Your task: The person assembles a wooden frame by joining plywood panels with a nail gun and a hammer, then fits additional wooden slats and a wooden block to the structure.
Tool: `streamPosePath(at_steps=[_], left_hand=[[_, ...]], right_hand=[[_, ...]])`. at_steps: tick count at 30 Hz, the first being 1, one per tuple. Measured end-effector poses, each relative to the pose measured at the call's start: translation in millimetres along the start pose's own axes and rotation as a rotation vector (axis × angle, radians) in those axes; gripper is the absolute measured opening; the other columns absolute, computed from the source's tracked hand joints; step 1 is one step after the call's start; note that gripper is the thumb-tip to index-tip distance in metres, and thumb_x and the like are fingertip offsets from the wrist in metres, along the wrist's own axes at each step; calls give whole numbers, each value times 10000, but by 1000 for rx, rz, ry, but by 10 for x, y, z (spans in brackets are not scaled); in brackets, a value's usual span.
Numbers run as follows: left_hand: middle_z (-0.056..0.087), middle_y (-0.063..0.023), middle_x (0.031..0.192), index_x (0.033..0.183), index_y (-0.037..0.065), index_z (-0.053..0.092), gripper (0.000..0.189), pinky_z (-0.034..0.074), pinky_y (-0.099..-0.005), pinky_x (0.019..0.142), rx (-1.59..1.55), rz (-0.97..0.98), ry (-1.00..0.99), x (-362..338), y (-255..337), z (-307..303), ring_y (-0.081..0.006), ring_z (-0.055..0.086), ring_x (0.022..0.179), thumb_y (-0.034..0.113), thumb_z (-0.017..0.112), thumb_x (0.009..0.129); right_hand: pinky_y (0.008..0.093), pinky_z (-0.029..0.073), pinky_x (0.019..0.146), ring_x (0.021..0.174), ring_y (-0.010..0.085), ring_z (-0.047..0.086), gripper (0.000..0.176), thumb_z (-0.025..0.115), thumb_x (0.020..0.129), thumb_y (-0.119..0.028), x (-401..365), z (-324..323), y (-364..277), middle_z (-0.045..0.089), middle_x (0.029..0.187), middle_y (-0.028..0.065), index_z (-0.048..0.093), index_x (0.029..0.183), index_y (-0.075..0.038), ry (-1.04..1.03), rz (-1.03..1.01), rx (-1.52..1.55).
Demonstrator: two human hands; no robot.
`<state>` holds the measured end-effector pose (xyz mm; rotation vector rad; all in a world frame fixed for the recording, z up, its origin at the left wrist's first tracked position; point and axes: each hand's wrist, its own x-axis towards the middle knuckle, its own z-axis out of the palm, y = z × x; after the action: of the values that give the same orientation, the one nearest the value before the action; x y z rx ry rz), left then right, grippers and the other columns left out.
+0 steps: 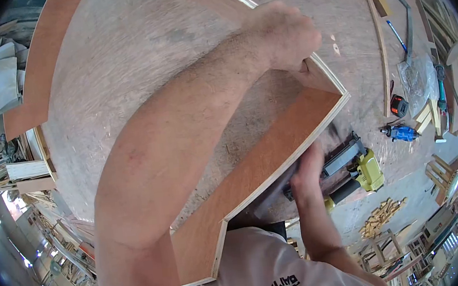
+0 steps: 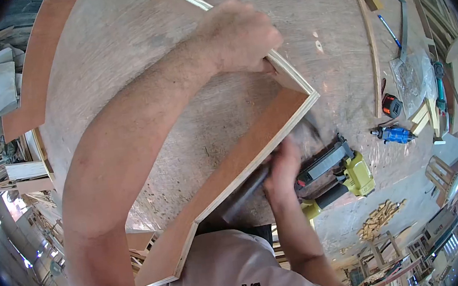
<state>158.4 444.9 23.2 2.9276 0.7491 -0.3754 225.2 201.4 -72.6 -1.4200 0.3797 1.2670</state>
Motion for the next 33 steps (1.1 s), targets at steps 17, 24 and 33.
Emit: streamPosePath(at_steps=[17,24,33], left_hand=[[707,-43,770,790,160,718,290,537,-395,658,-55,0,16,25,-12,-20,-248,698,757,433,802,736],[727,-10,810,854,189,735,279,555,-383,719,-83,-26,-15,-1,20,-27,-218,705,813,441,795,749],[724,-14,860,864,194,733,258,548,-401,735,-109,97,178,14,-91,69,-226,696,848,411,801,742]], right_hand=[[284,446,469,526,152,531,278,533,1019,-371,-555,-284,473,511,692,20,489,929,-112,-89,229,83],[301,474,453,504,145,564,300,503,1038,-324,-734,192,744,522,676,14,434,838,-111,-107,180,292],[255,460,483,545,121,537,281,532,1019,-388,-419,-233,451,531,737,-2,541,1050,-109,-111,65,66]])
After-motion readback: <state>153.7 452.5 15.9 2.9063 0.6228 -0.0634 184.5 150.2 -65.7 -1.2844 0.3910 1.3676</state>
